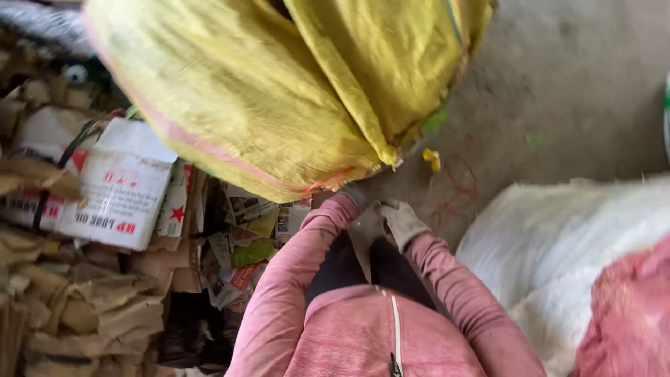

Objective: Using a needle tool and string to sew and close a large yellow sack in a recycling facility.

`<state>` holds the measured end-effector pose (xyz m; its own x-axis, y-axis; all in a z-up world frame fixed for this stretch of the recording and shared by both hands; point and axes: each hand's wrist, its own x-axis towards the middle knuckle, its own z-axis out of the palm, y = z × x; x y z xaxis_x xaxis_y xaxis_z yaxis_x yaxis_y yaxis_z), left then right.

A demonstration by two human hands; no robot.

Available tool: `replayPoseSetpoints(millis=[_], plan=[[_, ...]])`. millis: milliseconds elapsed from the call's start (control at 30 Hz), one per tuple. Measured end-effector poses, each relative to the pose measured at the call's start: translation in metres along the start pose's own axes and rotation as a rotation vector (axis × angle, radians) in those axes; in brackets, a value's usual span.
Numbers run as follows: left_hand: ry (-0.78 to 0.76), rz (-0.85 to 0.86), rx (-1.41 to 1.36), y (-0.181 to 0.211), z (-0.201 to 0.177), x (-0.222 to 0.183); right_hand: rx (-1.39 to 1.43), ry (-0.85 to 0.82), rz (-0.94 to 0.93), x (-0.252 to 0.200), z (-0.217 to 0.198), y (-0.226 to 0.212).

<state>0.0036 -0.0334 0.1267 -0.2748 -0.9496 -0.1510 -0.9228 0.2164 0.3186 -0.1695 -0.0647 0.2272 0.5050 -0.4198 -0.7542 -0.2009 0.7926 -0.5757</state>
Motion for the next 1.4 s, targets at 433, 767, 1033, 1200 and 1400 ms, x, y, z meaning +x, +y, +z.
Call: replayPoseSetpoints(millis=[433, 767, 1033, 1200, 1400], plan=[[-0.071, -0.038, 0.070, 0.012, 0.049, -0.049, -1.011, 0.062, -0.366, 0.011, -0.040, 0.087], [0.338, -0.204, -0.900, 0.148, -0.031, -0.029, -0.873, 0.341, -0.715, -0.152, -0.088, -0.053], [0.591, 0.062, -0.718, 0.183, -0.160, -0.002, -0.099, -0.168, -0.675, -0.127, -0.020, -0.015], [0.562, 0.179, -0.861, 0.175, -0.161, -0.009, 0.164, 0.130, -0.996, -0.071, -0.041, 0.050], [0.957, -0.170, -1.344, 0.180, -0.152, -0.005, 0.683, -0.312, -0.531, 0.008, -0.048, 0.080]])
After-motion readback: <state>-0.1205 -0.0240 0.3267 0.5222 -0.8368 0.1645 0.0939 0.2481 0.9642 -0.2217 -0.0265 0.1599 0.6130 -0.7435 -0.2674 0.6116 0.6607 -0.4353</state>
